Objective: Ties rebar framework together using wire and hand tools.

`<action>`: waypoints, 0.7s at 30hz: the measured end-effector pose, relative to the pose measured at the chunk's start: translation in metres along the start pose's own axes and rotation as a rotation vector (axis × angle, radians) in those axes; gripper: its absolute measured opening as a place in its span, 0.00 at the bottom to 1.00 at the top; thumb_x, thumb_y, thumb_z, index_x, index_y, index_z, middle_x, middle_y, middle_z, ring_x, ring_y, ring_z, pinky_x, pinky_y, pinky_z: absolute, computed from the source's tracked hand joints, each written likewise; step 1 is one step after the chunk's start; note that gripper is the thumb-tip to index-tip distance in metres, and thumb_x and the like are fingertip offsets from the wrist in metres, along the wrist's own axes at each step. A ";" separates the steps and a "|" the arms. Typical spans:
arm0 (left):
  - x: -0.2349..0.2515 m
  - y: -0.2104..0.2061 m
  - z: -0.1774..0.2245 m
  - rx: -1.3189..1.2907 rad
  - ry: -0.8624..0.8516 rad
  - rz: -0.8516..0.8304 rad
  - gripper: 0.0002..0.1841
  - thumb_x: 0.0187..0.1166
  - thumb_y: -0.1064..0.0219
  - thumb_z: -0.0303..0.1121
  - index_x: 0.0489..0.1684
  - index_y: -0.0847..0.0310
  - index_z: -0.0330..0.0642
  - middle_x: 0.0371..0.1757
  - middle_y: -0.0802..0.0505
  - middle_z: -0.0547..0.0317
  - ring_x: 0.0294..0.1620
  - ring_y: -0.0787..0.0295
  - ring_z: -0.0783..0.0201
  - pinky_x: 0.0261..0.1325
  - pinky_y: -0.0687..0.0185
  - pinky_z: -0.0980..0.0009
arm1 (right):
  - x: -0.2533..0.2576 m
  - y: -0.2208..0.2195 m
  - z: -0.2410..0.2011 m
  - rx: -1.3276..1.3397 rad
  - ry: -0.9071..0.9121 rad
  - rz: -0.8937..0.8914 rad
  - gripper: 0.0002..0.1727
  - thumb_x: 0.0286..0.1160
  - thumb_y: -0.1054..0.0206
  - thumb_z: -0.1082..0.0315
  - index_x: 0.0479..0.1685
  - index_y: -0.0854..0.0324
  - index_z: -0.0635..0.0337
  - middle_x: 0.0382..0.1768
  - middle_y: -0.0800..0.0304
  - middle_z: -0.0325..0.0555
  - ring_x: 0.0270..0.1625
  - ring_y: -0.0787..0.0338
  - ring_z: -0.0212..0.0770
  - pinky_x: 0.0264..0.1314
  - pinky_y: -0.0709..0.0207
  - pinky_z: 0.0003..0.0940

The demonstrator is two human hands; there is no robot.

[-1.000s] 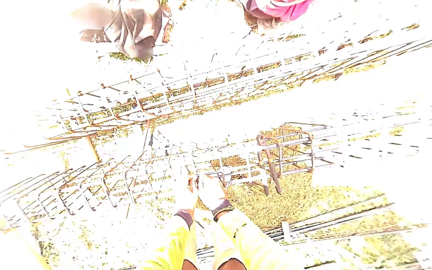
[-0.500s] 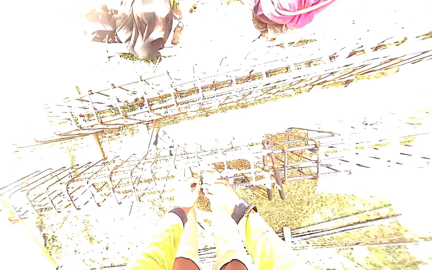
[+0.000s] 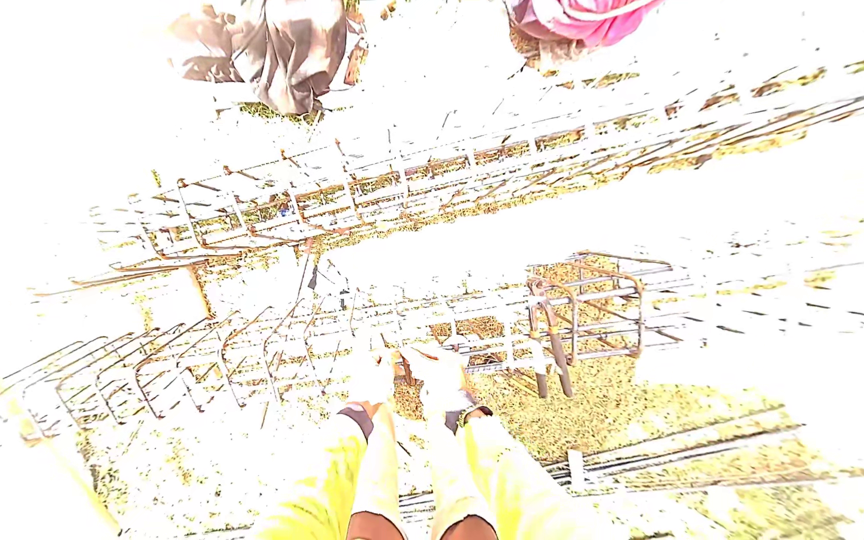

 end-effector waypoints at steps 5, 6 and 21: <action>0.006 -0.004 -0.004 -0.426 0.064 0.049 0.11 0.93 0.49 0.30 0.55 0.24 0.31 0.39 0.05 0.46 0.34 0.05 0.60 0.43 0.09 0.64 | -0.012 -0.003 -0.019 -0.068 0.155 0.087 0.11 0.73 0.23 0.57 0.45 0.05 0.53 0.42 0.02 0.43 0.45 0.05 0.37 0.58 0.12 0.43; 0.008 -0.004 -0.006 -0.471 0.081 0.044 0.12 0.94 0.50 0.31 0.59 0.27 0.32 0.39 0.05 0.46 0.33 0.05 0.59 0.41 0.10 0.64 | -0.016 -0.004 -0.024 -0.098 0.201 0.071 0.10 0.74 0.24 0.61 0.47 0.06 0.56 0.46 0.04 0.47 0.50 0.05 0.40 0.61 0.13 0.44; 0.020 -0.001 0.002 -0.195 0.015 -0.044 0.15 0.92 0.44 0.41 0.55 0.20 0.37 0.35 0.09 0.53 0.31 0.13 0.63 0.39 0.15 0.64 | -0.010 -0.014 -0.008 -0.313 0.230 0.217 0.14 0.69 0.25 0.51 0.48 0.04 0.45 0.46 0.02 0.39 0.53 0.05 0.42 0.64 0.16 0.51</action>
Point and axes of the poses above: each hand's wrist, its own x-axis towards the middle knuckle, its own y-axis out of the back of the hand, z = x × y, the point moved 10 cm from there along x, towards the middle knuckle
